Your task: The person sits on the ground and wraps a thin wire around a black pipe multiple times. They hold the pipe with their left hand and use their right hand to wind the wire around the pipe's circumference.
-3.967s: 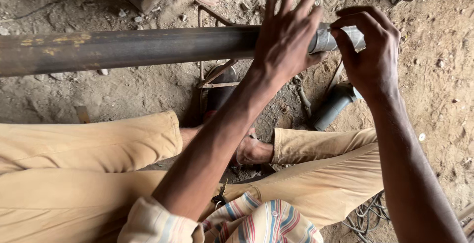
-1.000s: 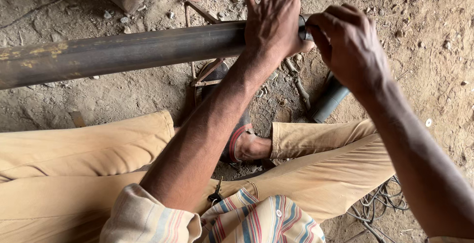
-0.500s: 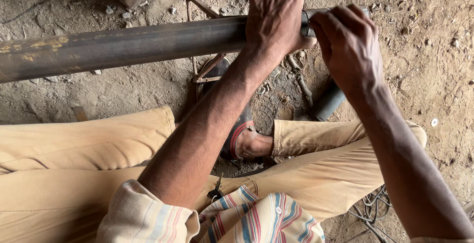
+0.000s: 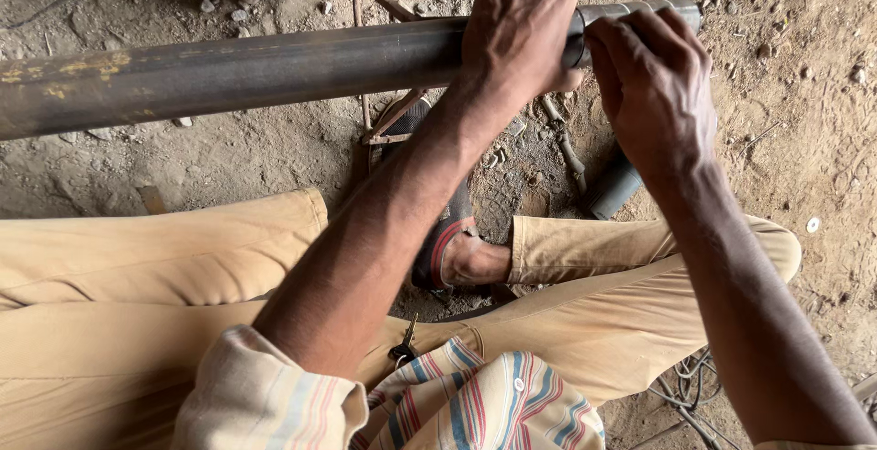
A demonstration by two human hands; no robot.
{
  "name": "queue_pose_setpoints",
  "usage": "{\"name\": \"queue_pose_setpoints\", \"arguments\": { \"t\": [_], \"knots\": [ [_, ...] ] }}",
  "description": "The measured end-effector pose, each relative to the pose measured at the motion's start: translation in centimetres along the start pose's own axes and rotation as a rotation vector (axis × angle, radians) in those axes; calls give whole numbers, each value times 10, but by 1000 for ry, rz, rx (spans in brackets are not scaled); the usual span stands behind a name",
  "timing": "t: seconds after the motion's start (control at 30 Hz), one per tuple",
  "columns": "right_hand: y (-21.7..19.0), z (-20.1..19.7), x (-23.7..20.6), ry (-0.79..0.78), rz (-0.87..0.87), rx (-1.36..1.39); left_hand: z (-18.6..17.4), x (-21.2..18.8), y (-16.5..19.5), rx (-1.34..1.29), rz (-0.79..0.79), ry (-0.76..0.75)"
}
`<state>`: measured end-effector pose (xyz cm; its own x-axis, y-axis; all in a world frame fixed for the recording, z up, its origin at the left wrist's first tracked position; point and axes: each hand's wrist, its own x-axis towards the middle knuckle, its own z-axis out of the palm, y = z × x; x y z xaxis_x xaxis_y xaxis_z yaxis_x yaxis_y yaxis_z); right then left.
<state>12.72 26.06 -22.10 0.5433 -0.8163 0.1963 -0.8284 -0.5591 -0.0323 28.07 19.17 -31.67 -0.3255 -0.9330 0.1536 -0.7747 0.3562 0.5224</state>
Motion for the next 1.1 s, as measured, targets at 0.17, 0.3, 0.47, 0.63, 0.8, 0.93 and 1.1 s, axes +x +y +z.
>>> {"name": "queue_pose_setpoints", "arguments": {
  "t": [0.17, 0.3, 0.47, 0.63, 0.8, 0.93, 1.1],
  "knots": [
    [-5, 13, -26, 32, 66, 37, 12, -4, -11, -40, 50, -157],
    [-12, 29, -43, 174, 18, -63, 20, -4, -12, 20, 93, 12],
    [-9, 34, -39, 153, 68, -64, 18, -7, -14, 30, 127, 55],
    [-8, 27, -39, 180, 78, -30, 12, -8, -11, 16, 148, 41],
    [-13, 31, -49, 180, 53, -23, 10, -8, -8, 19, 162, 41],
    [-42, 35, -65, 96, 29, -50, 9, -10, -9, 28, 170, 45],
    [-86, 12, -104, 158, 162, 120, -1, -4, -5, 26, 183, 37]
  ]
}}
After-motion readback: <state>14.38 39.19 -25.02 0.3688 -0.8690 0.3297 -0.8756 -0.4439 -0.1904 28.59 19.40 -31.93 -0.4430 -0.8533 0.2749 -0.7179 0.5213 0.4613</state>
